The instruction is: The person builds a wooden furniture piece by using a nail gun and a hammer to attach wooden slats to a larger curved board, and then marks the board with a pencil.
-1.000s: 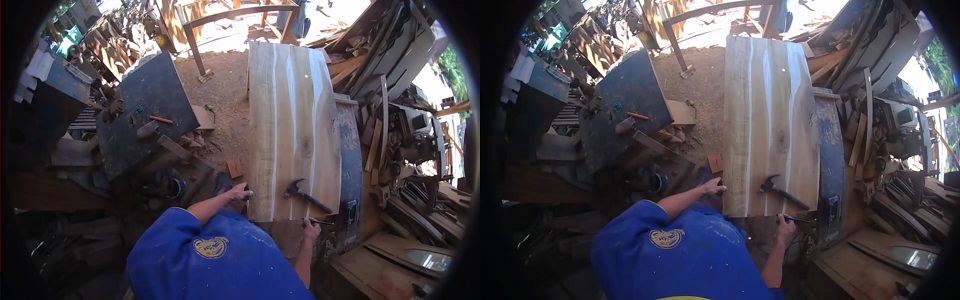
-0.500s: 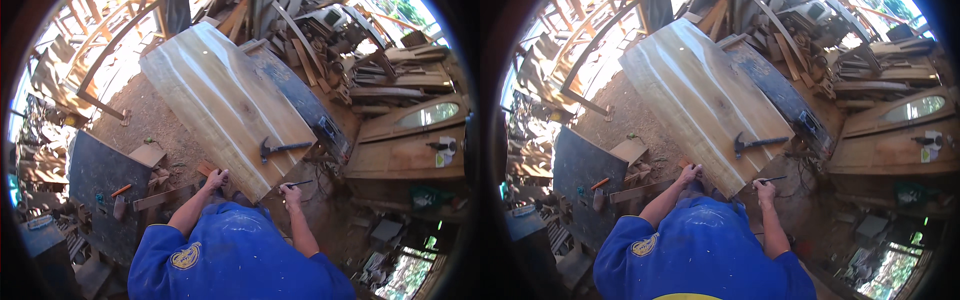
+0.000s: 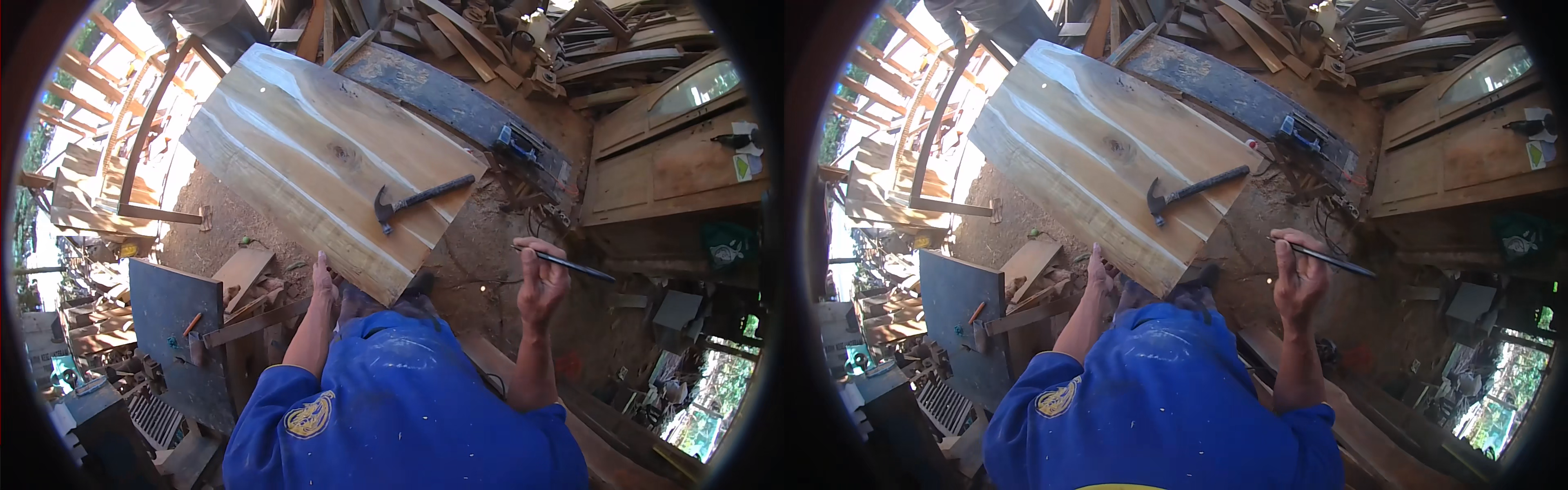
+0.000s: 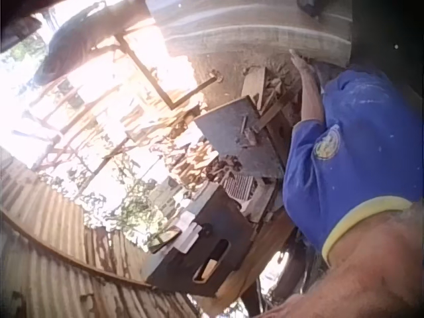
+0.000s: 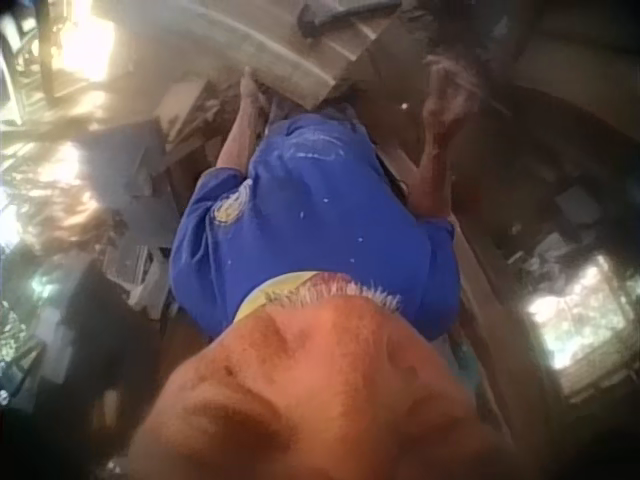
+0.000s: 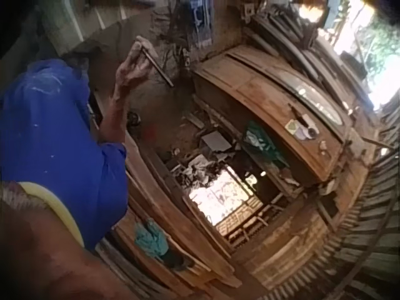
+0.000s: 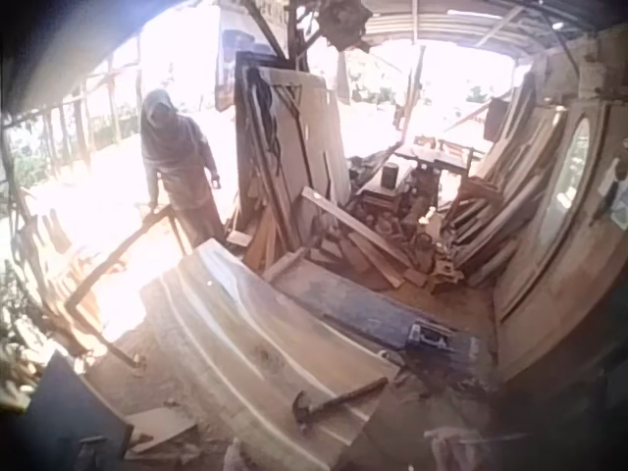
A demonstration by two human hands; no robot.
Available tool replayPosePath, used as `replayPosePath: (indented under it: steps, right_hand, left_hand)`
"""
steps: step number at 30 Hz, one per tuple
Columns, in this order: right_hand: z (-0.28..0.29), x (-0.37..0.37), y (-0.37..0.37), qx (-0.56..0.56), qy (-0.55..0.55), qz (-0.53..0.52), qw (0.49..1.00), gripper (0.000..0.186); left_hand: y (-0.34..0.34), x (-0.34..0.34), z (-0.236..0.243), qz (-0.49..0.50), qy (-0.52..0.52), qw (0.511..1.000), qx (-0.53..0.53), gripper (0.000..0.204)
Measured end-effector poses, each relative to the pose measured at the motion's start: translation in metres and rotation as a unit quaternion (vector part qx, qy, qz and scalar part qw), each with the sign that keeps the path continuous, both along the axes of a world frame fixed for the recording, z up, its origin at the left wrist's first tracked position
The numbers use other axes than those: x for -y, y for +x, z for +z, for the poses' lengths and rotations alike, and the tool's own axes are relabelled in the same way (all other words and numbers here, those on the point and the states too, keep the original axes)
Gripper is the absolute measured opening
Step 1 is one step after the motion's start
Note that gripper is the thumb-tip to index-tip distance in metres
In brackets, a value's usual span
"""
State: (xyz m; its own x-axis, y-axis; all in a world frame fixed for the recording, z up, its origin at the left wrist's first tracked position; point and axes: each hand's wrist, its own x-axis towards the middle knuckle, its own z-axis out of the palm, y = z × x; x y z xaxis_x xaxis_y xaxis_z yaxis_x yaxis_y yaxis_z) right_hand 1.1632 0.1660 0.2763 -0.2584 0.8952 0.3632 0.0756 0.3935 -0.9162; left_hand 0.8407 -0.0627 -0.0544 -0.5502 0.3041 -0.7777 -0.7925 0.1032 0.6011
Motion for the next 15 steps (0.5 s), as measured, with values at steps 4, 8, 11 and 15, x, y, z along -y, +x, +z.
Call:
replayPosePath:
  steps: [4,8,11,15]
  right_hand:
    - [0.061,-0.008,0.025,-0.025,0.262,0.031,0.964,0.019]
    - [0.137,0.024,0.044,-0.079,0.371,-0.044,0.924,0.037]
    - [0.172,0.052,0.064,-0.111,0.44,-0.04,0.89,0.039]
    - [0.193,0.099,0.055,-0.131,0.49,-0.057,0.86,0.042]
  left_hand:
    - [0.001,0.004,-0.021,0.027,0.049,0.998,-0.012,0.062]
    - [0.007,0.005,-0.025,0.015,0.093,0.995,-0.008,0.065]
    - [0.017,0.003,-0.018,-0.034,0.063,0.997,0.005,0.074]
    - [-0.005,0.01,-0.018,-0.083,0.039,0.996,-0.003,0.074]
